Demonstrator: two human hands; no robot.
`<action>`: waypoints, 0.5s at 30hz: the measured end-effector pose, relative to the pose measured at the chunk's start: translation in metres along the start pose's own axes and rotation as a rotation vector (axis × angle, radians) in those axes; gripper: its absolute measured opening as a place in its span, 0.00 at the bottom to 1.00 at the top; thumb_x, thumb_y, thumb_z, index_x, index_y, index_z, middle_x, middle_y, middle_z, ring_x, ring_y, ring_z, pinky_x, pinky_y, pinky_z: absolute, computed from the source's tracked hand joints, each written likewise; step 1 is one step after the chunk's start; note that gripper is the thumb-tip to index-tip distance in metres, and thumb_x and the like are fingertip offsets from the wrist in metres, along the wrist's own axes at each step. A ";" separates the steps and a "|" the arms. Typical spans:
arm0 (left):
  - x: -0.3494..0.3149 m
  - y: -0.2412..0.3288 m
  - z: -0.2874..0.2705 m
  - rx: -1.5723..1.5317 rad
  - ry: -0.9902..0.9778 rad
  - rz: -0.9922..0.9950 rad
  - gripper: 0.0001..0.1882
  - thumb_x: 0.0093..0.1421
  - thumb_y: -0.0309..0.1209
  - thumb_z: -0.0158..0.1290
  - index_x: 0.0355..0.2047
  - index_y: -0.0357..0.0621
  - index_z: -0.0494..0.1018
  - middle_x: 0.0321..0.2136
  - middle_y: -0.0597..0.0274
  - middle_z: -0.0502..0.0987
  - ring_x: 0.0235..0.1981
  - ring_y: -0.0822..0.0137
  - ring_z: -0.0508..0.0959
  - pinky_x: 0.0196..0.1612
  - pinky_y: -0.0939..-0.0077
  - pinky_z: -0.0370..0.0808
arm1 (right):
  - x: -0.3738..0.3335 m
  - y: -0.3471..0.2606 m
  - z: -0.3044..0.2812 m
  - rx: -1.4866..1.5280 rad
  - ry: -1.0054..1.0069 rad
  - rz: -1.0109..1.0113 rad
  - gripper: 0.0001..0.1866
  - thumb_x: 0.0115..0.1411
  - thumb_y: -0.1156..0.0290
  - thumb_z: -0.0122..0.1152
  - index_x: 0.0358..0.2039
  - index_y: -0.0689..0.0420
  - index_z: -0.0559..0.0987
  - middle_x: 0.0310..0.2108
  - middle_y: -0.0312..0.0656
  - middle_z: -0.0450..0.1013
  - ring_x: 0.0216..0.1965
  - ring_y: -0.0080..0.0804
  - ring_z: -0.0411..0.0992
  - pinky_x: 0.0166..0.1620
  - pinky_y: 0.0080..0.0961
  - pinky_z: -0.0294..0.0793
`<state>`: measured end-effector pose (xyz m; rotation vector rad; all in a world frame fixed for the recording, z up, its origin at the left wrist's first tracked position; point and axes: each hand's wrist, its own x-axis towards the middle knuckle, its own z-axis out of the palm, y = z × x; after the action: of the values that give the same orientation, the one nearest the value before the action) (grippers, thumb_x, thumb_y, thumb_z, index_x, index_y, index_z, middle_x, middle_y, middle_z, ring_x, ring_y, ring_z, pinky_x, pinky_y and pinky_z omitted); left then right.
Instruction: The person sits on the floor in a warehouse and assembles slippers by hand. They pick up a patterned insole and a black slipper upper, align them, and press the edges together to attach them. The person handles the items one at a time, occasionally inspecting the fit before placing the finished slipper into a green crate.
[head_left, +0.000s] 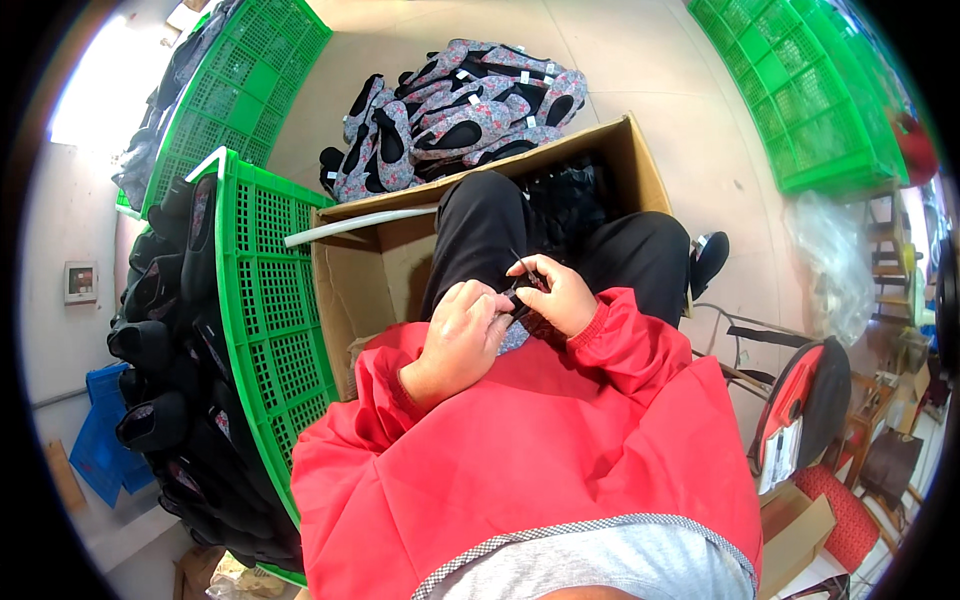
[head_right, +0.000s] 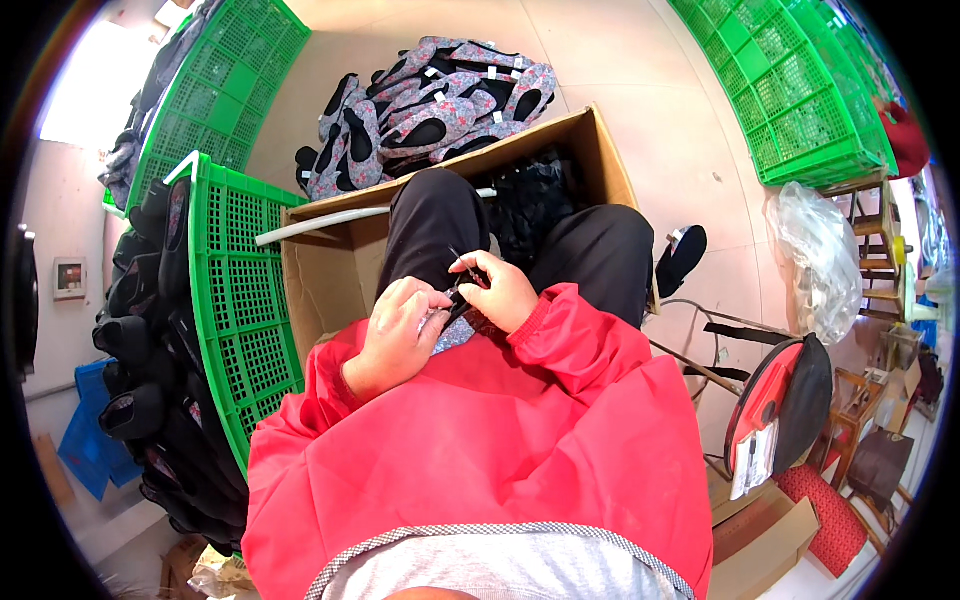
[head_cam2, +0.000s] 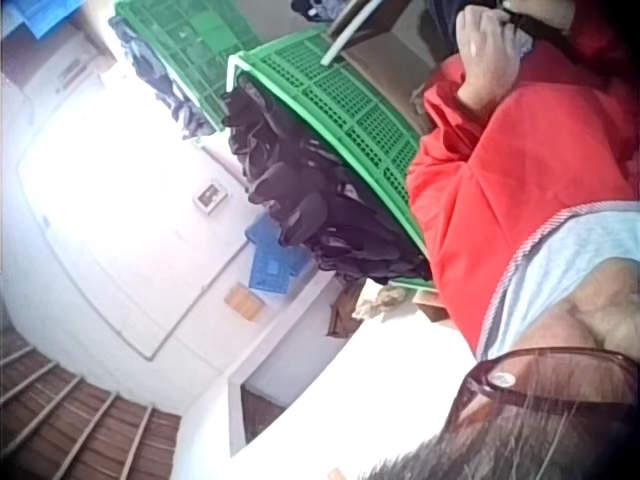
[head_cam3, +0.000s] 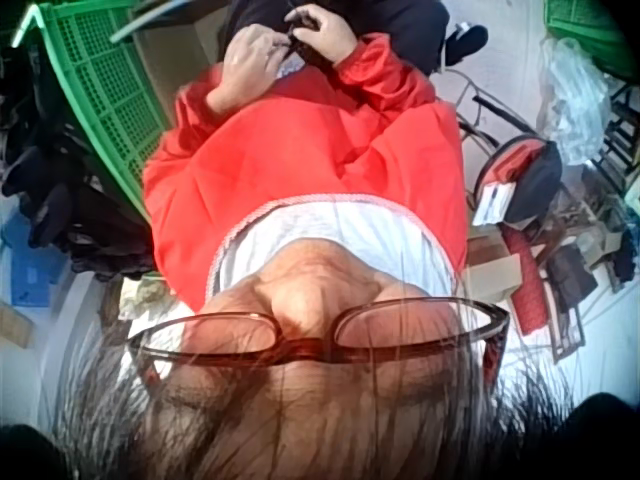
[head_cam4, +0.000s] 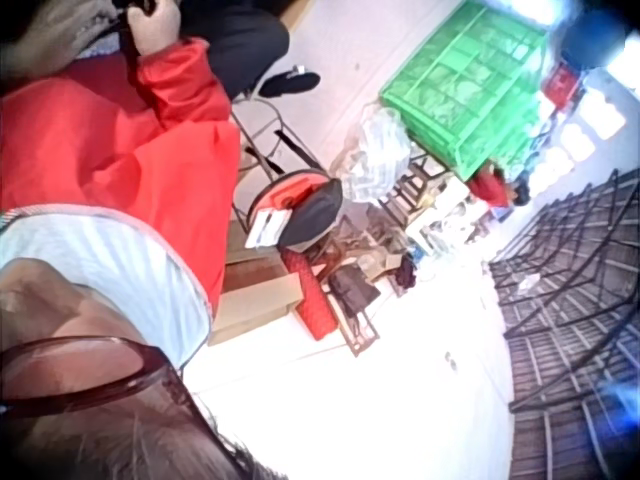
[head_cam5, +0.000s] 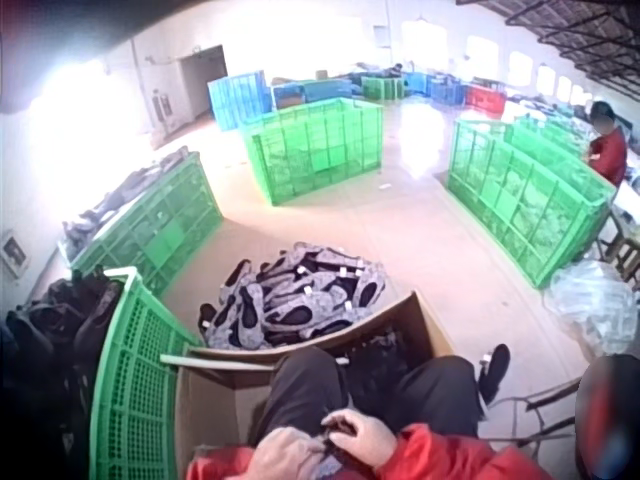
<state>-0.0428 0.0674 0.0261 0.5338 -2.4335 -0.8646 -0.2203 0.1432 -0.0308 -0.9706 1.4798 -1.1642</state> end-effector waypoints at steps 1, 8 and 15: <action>-0.001 -0.002 0.001 0.022 -0.003 0.006 0.12 0.47 0.20 0.62 0.32 0.40 0.74 0.30 0.57 0.73 0.33 0.55 0.74 0.38 0.63 0.71 | 0.002 0.001 -0.002 0.044 -0.023 0.017 0.15 0.54 0.76 0.60 0.44 0.60 0.77 0.39 0.41 0.77 0.41 0.29 0.75 0.48 0.25 0.73; -0.001 -0.001 -0.001 0.216 -0.062 0.049 0.16 0.46 0.24 0.64 0.36 0.37 0.76 0.33 0.56 0.72 0.36 0.55 0.73 0.40 0.65 0.72 | 0.010 0.001 -0.010 0.262 -0.166 0.183 0.15 0.54 0.80 0.61 0.43 0.59 0.77 0.33 0.32 0.71 0.35 0.18 0.68 0.41 0.20 0.70; 0.005 0.000 -0.002 0.312 -0.066 0.206 0.14 0.46 0.24 0.64 0.35 0.36 0.77 0.33 0.57 0.72 0.35 0.56 0.73 0.40 0.66 0.72 | 0.015 -0.003 -0.014 0.380 -0.239 0.266 0.16 0.53 0.82 0.61 0.43 0.60 0.76 0.31 0.30 0.69 0.33 0.16 0.66 0.38 0.17 0.68</action>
<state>-0.0458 0.0636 0.0287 0.3576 -2.6442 -0.4270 -0.2370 0.1313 -0.0305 -0.6067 1.1060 -1.0452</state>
